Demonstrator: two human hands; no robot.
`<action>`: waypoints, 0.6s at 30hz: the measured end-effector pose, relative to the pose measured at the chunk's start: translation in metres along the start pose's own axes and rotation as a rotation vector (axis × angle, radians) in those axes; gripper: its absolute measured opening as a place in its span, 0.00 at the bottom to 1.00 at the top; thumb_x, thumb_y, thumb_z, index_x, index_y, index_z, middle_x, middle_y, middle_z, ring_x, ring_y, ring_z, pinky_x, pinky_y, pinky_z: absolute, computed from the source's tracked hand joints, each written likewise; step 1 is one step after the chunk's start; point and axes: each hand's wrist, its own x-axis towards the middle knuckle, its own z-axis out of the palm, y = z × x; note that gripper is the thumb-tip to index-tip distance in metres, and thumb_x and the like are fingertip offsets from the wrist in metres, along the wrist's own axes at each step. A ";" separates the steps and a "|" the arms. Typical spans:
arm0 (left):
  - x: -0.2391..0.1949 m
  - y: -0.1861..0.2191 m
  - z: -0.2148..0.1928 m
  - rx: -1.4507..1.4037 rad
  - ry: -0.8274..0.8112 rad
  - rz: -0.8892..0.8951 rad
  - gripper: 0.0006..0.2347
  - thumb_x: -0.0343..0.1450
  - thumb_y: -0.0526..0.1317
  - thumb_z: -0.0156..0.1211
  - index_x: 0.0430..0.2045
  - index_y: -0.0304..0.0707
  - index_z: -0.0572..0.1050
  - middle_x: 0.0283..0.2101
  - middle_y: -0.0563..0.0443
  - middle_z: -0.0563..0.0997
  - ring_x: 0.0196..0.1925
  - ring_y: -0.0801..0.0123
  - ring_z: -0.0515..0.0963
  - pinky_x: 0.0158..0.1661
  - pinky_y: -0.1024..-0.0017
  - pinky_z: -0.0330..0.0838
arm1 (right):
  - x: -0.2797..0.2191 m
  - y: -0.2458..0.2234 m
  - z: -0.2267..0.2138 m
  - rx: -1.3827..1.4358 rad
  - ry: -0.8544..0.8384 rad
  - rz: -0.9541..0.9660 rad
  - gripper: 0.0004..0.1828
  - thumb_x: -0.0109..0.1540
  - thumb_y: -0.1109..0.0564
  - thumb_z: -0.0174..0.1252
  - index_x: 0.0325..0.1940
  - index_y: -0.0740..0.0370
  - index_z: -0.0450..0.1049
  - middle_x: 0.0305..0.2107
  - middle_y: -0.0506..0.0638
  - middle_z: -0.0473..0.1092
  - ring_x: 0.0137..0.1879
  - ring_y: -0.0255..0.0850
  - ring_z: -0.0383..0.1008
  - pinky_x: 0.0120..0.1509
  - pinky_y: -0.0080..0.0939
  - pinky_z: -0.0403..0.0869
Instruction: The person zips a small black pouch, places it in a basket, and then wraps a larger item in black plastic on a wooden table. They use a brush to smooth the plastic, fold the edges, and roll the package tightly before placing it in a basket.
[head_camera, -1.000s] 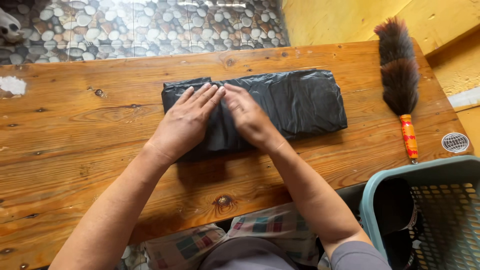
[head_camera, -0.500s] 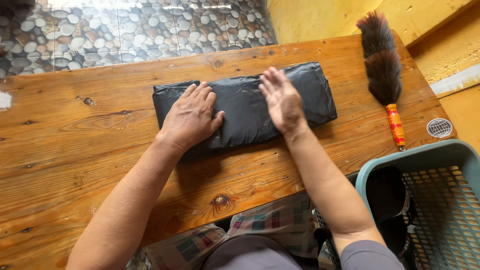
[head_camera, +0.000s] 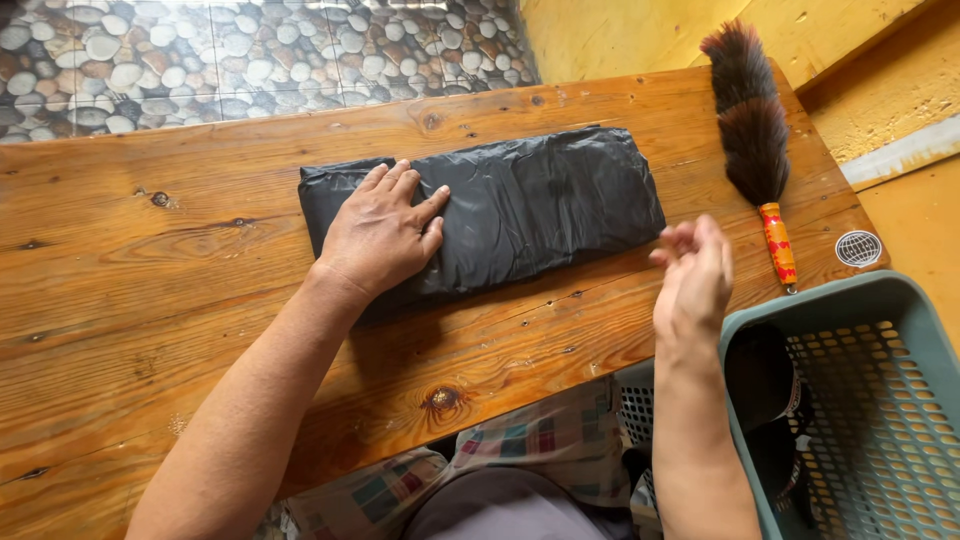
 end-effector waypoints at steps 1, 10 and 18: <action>0.000 0.000 -0.001 -0.002 0.000 0.004 0.21 0.76 0.55 0.43 0.59 0.57 0.77 0.59 0.37 0.78 0.71 0.51 0.69 0.71 0.58 0.53 | -0.017 -0.006 -0.001 -0.001 0.004 -0.001 0.19 0.70 0.44 0.52 0.60 0.55 0.68 0.42 0.47 0.69 0.49 0.38 0.75 0.44 0.38 0.76; 0.001 -0.001 0.001 -0.016 0.002 -0.005 0.22 0.76 0.55 0.41 0.59 0.55 0.77 0.59 0.36 0.77 0.70 0.49 0.70 0.72 0.57 0.52 | -0.062 -0.012 0.017 0.218 -0.282 0.472 0.36 0.68 0.50 0.52 0.69 0.78 0.49 0.60 0.70 0.59 0.71 0.69 0.65 0.70 0.67 0.70; 0.000 -0.001 0.005 -0.042 0.039 -0.006 0.21 0.75 0.54 0.43 0.58 0.54 0.78 0.57 0.36 0.78 0.69 0.48 0.71 0.71 0.57 0.53 | -0.036 0.015 0.031 0.061 -0.292 0.359 0.08 0.66 0.56 0.63 0.40 0.64 0.73 0.41 0.58 0.74 0.51 0.53 0.80 0.52 0.52 0.81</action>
